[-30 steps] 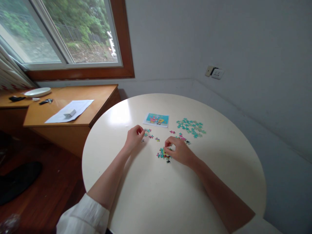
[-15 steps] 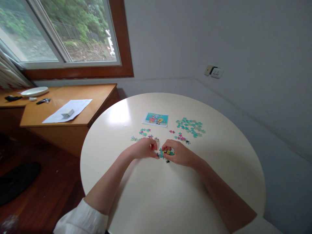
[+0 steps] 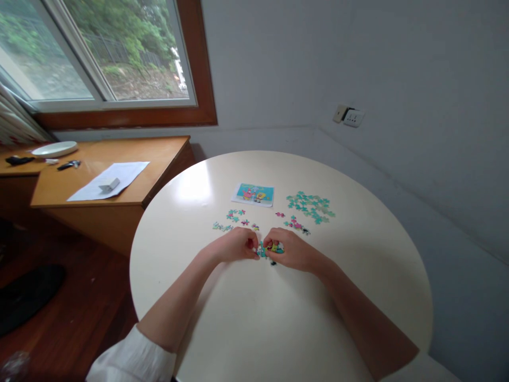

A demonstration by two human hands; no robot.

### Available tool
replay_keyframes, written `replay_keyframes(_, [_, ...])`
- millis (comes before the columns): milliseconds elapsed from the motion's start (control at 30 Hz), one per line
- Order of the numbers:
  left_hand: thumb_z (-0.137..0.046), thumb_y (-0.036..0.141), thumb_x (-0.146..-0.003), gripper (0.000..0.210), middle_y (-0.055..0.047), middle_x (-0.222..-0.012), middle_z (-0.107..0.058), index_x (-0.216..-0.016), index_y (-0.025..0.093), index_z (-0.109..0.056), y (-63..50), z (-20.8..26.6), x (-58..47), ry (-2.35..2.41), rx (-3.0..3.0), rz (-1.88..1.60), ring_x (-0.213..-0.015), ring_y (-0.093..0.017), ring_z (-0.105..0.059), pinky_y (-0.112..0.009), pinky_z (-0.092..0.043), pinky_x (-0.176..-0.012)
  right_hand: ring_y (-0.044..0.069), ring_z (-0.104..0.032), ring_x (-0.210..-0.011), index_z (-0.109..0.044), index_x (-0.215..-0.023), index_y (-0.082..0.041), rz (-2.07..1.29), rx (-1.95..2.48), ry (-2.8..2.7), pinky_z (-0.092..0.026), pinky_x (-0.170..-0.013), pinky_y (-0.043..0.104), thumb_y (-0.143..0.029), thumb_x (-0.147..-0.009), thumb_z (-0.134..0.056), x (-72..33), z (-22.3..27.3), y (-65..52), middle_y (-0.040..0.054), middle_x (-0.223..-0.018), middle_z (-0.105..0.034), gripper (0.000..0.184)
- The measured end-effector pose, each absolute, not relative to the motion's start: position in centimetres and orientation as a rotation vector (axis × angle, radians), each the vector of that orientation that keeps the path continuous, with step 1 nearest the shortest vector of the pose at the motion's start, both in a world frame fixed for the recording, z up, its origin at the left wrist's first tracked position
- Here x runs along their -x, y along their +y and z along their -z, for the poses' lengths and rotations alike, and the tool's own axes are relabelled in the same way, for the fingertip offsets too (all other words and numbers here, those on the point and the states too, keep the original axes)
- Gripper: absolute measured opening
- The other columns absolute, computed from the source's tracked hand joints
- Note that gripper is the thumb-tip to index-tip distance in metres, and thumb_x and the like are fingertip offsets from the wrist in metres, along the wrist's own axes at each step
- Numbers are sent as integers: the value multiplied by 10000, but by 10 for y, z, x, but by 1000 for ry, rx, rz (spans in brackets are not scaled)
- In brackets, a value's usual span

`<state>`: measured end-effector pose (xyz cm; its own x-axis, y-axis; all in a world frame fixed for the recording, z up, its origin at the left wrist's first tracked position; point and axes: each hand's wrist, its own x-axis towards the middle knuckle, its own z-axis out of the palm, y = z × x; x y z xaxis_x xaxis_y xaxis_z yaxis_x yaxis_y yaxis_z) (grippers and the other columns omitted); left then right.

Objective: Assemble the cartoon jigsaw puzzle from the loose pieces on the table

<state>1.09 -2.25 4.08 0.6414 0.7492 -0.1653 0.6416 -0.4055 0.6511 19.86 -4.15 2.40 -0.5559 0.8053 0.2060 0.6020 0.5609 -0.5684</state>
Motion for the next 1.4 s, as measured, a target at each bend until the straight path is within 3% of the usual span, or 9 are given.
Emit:
replay_keyframes(1267, [-620,212,-612,79,37,-554,-496,-662,156,-594,-24,-43,-11,1019,-2184,-260,-523,-79,-429,-193,-330,-509,127,-526,-671,-593,-729,-177,-639,1103,-2329,-405,-631,236,-111,-666,-564,-199,-22,-41,19,-725,-583,96])
replay_keyframes(1400, [-571,238,-653,92,30,-558,-481,-619,154,-558,-22,-43,-9,1105,-2163,-401,-532,-83,-406,-202,-310,-504,103,-520,-614,-579,-707,-166,-738,1166,-2170,-414,-593,220,-112,-689,-524,-198,-17,-38,9,-694,-571,79])
